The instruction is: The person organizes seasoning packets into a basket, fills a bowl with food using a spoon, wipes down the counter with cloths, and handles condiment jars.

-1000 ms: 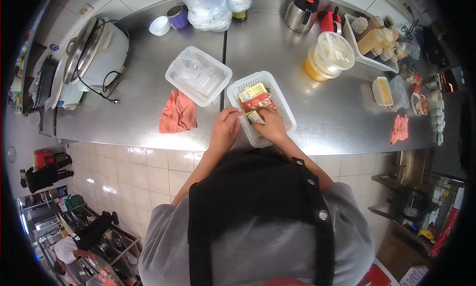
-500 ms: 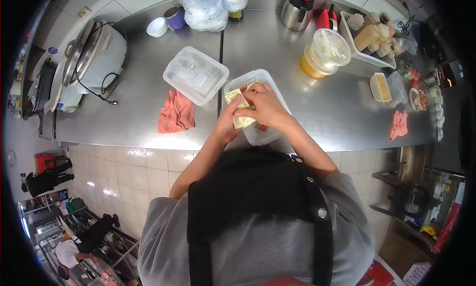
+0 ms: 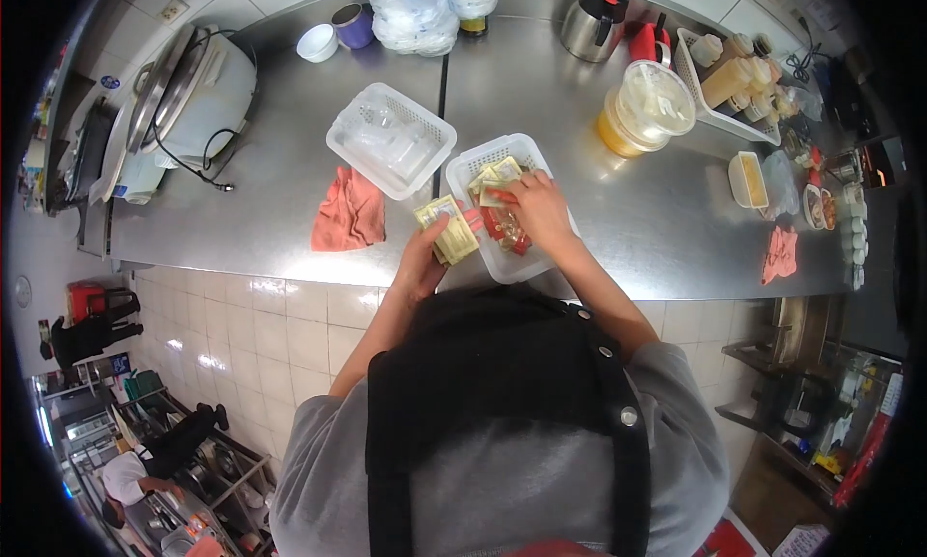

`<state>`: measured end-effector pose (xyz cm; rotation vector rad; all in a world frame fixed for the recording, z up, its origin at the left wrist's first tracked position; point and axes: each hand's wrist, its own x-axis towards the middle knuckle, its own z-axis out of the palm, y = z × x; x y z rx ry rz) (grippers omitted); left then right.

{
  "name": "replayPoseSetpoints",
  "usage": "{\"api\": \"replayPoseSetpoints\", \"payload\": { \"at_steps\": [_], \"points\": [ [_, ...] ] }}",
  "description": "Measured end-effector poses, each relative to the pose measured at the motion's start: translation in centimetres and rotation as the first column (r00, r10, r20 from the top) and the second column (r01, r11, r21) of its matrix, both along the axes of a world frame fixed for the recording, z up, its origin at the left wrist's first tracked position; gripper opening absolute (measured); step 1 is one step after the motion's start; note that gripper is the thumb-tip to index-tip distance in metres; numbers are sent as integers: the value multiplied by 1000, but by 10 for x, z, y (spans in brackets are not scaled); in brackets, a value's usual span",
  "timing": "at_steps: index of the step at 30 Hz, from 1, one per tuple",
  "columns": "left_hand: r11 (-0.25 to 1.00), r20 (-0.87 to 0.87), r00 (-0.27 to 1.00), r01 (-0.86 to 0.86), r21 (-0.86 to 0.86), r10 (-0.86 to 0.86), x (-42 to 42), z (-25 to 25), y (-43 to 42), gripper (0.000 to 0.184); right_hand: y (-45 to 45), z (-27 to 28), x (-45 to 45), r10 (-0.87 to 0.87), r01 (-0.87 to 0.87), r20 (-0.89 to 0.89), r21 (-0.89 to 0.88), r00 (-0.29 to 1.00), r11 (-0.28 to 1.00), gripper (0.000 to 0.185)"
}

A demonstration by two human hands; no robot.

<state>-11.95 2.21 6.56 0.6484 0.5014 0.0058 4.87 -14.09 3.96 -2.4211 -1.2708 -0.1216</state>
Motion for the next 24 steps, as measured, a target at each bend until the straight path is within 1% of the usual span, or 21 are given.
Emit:
{"api": "replayPoseSetpoints", "payload": {
  "at_steps": [1,2,3,4,5,6,7,8,9,10,11,12,14,15,16,18,19,21,22,24],
  "points": [
    [999,-6,1000,-11,51,11,0,0,-2,53,-2,10,-1,-28,31,-126,23,992,999,18],
    [994,-12,1000,-22,103,23,0,0,-4,54,-3,21,-3,-27,30,-124,23,992,999,18],
    [995,-11,1000,-22,102,24,2,1,-6,54,-4,33,-6,-42,77,-319,97,947,992,20],
    [994,-5,999,-31,104,32,3,0,-8,54,-4,41,-10,-40,138,-501,160,864,977,21],
    [994,0,999,-38,106,38,5,0,-9,54,-3,45,-13,-43,140,-501,159,865,977,21],
    [994,1,999,-34,104,34,6,-1,-8,54,-2,48,-18,34,118,-476,285,879,951,27],
    [1000,66,998,10,2,-10,8,-5,-6,55,0,50,-22,106,94,-442,407,891,909,33],
    [994,136,990,59,-96,-46,9,-8,-5,55,3,51,-27,102,97,-440,406,892,909,33],
    [994,137,989,62,-95,-48,10,-11,-6,55,7,51,-33,103,96,-463,385,881,918,37],
    [998,78,996,39,-46,-35,9,-14,-8,57,10,51,-38,104,93,-486,365,868,927,40],
    [1000,19,1000,18,5,-18,8,-16,-9,59,12,45,-42,81,24,-434,233,897,972,49],
    [1000,19,1000,18,6,-18,9,-15,-9,59,14,42,-50,82,24,-433,234,898,972,49],
    [997,37,997,70,46,-71,9,-5,-11,56,16,40,-67,99,4,-381,260,919,966,56],
    [998,31,998,51,44,-52,11,4,-13,56,15,44,-67,121,-29,-422,219,899,975,62],
    [998,31,998,49,43,-51,10,3,-12,56,14,41,-64,122,-30,-422,219,898,975,62],
    [994,115,988,102,42,-106,9,4,-8,56,12,34,-52,227,-57,-554,307,801,950,68],
    [994,115,988,101,41,-105,9,5,-9,56,10,34,-47,228,-58,-555,306,800,950,68],
    [994,115,988,100,54,-105,10,10,-14,58,7,37,-41,209,37,-773,288,599,957,65],
    [993,115,988,101,53,-107,11,12,-14,58,7,36,-42,207,39,-773,287,599,957,65],
    [988,220,965,150,-24,-141,17,13,-14,60,5,34,-44,263,-52,-646,326,717,944,59]
  ]
}}
